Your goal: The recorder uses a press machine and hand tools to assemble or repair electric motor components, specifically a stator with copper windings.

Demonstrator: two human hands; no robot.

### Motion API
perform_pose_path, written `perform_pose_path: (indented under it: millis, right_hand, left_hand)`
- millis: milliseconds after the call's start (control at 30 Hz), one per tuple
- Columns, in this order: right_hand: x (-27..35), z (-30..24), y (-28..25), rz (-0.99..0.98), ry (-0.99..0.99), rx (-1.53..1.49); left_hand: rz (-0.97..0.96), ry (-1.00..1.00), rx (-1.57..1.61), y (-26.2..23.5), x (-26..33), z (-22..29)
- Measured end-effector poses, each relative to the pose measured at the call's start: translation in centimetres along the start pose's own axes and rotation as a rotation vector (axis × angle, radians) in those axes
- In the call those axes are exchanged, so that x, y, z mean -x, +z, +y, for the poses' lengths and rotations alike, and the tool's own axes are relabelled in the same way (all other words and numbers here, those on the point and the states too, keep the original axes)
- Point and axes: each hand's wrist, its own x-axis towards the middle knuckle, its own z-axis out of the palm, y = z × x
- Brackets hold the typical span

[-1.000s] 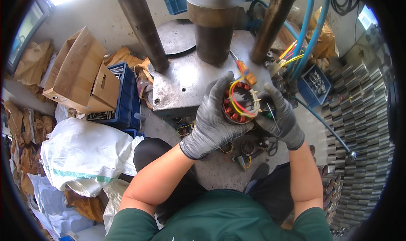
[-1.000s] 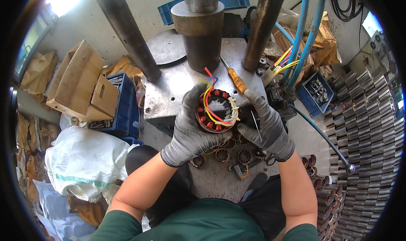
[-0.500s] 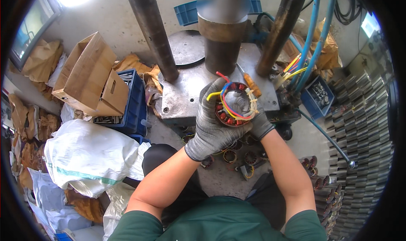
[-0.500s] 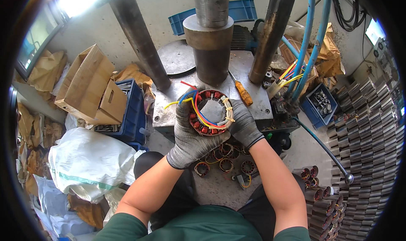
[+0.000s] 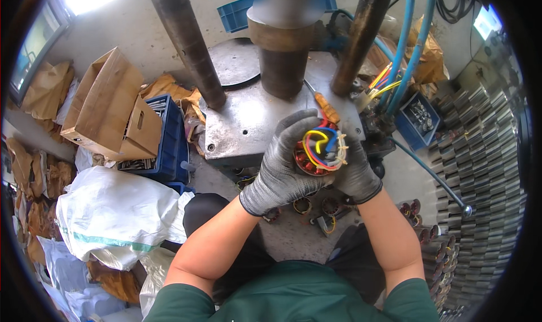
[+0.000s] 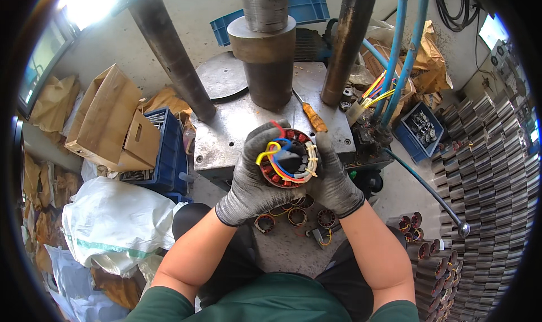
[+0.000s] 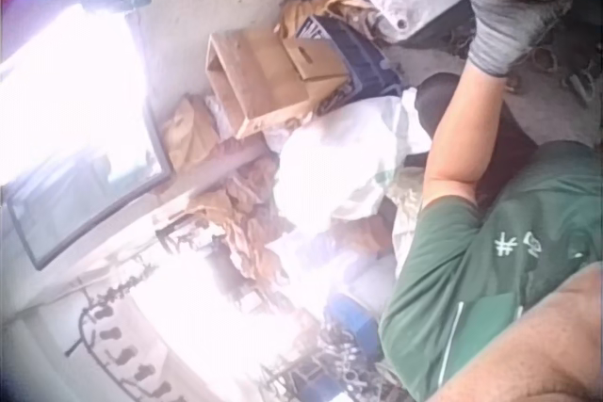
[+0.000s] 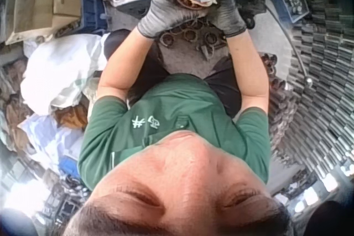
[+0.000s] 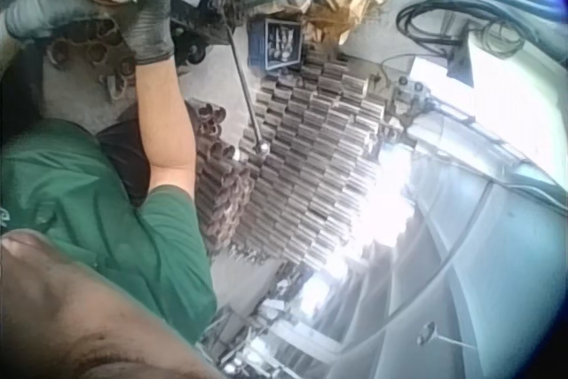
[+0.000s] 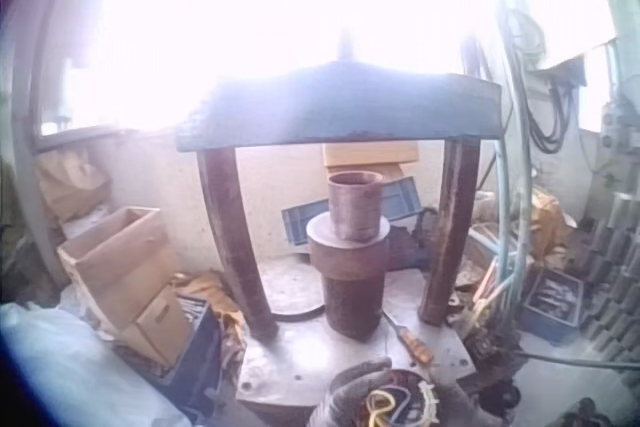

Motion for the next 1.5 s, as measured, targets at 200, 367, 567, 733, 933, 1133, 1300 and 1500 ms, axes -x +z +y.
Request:
perform_pose_path:
  millis: [200,367,567,733,933,1133,1300,1500]
  right_hand:
    - [1.1,-0.4,-2.3,-0.033,-0.022,-0.070]
    - [2.1,-0.9,-3.3,0.011,-0.075,-0.083]
    - [2.3,-0.7,-3.2,-0.084,-0.168,0.008]
    - [3.0,-0.8,-2.8,0.022,-0.110,-0.086]
    - [3.3,-0.4,-2.4,0.054,-0.025,-0.171]
    - [3.5,0.5,-2.8,0.064,-0.059,0.034]
    - [3.2,0.7,-3.0,-0.023,-0.056,0.077]
    - [3.5,1.2,-4.2,-0.022,-0.110,0.206]
  left_hand:
    - [-0.174,-0.323,0.071,0.7,0.7,0.0]
    - [-0.007,-0.493,0.060,1.2,0.6,-0.2]
    - [0.046,-0.377,0.129,3.7,1.3,-1.4]
    - [-0.058,-0.180,-0.168,3.6,0.0,0.1]
    - [0.064,-0.725,0.223,4.5,-1.1,1.3]
    - [-0.125,0.072,-0.390,3.9,-0.5,0.3]
    - [-0.071,0.122,-0.418,3.5,0.0,0.1]
    - [-0.078,0.113,-0.376,3.0,-0.1,1.1]
